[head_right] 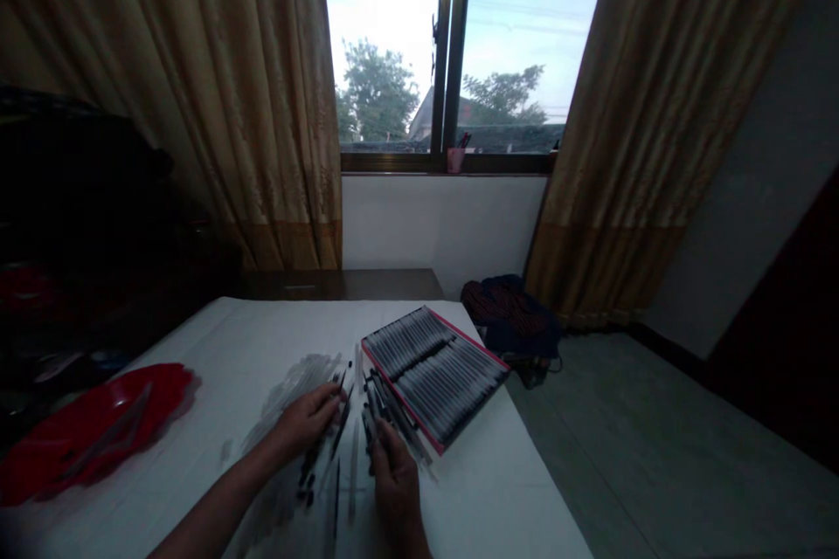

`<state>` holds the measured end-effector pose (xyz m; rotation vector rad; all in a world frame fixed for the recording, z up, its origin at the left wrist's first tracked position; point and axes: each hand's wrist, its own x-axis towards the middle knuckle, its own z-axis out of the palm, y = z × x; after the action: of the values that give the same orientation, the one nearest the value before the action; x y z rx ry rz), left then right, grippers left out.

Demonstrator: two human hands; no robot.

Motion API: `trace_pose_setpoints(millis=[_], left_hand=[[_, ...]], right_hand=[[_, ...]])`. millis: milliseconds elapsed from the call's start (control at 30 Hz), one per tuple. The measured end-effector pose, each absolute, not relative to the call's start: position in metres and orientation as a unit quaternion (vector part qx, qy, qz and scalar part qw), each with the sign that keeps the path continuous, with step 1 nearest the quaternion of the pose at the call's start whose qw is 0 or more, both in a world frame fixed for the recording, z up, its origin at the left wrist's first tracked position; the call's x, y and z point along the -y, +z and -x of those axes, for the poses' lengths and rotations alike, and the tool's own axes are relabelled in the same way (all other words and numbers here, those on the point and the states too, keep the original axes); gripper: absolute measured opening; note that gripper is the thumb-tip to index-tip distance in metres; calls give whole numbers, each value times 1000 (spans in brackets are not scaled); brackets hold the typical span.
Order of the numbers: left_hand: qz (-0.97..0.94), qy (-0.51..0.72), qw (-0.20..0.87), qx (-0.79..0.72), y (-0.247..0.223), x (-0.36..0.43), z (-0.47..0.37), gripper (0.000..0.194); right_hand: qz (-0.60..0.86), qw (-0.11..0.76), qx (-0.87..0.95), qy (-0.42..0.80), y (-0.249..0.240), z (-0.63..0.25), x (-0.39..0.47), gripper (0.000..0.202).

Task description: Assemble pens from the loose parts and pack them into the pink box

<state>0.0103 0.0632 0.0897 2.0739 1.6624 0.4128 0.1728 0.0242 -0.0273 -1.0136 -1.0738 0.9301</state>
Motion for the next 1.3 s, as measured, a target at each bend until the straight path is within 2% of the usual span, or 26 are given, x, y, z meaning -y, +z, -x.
trace_pose_setpoints(millis=[200,367,933,1300], left_hand=[[-783,146,190,-574,92,-38,17,32],[-811,81,126,-566,101,-25,27,33],[-850,15,34,-525,120,-25,32,29],[-897,16,-87,-433,135,-30,21,19]], right_hand=[[438,620,549,349,-7,-168,-14,21],[429,606,576,343,-3,-166,-12,20],[450,566,603,338,-8,-166,-10,19],[445,534,674,249,-1,-166,-6,18]])
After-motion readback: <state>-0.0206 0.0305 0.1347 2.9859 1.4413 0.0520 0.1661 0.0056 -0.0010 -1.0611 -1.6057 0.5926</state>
